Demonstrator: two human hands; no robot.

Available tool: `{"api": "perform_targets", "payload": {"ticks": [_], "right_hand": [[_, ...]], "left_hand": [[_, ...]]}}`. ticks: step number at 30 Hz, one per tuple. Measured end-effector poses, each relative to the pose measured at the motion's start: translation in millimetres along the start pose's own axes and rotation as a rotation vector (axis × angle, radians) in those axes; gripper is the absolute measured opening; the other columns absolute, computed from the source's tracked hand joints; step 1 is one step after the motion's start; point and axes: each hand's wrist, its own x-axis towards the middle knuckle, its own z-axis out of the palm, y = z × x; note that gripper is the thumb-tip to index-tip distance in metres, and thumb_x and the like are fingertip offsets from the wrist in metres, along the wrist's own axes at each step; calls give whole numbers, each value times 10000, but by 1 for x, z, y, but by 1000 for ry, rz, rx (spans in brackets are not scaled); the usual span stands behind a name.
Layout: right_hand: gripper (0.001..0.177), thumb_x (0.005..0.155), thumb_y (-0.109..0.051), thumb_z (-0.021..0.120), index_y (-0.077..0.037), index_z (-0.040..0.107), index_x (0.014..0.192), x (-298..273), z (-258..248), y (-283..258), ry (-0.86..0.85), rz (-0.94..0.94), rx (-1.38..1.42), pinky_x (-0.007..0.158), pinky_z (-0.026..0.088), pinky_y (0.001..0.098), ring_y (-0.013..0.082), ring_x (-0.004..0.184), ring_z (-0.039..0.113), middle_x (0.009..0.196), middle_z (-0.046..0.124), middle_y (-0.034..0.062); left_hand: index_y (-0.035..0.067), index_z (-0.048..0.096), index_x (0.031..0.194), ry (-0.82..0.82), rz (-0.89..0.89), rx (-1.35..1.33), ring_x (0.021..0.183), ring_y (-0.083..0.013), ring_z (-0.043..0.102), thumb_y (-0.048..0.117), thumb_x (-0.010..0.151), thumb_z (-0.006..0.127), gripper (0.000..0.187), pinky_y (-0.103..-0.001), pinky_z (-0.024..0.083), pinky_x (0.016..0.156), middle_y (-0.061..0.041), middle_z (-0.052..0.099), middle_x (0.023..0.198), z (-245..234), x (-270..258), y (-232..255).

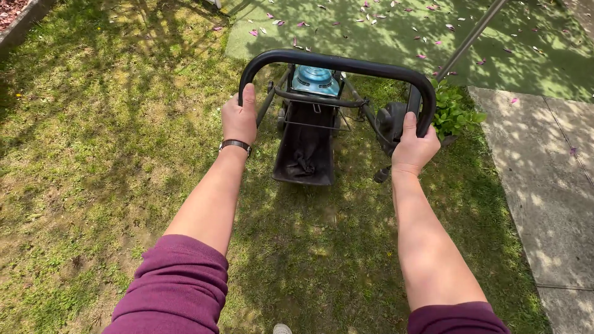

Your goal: Mowing a small patch of grass using an electric lawnmower

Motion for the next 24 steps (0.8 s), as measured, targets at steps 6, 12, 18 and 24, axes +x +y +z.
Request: {"api": "perform_targets", "payload": {"ticks": [6, 12, 18, 24], "right_hand": [[559, 1087, -489, 651, -120, 510, 693, -27, -9, -32, -129, 193, 311, 400, 387, 243, 141, 338, 437, 440, 429, 50], [613, 1072, -594, 584, -128, 474, 689, -36, -27, -50, -196, 285, 280, 397, 353, 260, 152, 330, 381, 429, 334, 61], [615, 1102, -579, 553, -156, 457, 666, -67, -54, -70, -199, 275, 242, 374, 314, 255, 109, 312, 319, 411, 328, 28], [633, 1075, -580, 599, -140, 451, 646, -102, -89, -72, -153, 284, 257, 381, 349, 268, 158, 315, 385, 403, 337, 56]], "left_hand": [[162, 537, 692, -124, -114, -72, 401, -146, 570, 745, 964, 498, 645, -284, 469, 444, -22, 539, 483, -15, -16, 12], [176, 552, 722, -127, -172, -50, 468, -144, 595, 767, 943, 501, 634, -262, 485, 488, -26, 562, 550, -18, -31, 3], [145, 599, 742, -122, -125, 69, 656, -222, 645, 829, 941, 449, 728, -371, 515, 704, -50, 601, 588, -52, -66, 19], [147, 620, 748, -108, -169, 52, 661, -216, 659, 823, 920, 494, 709, -364, 531, 714, -62, 624, 594, -79, -106, 19]]}}
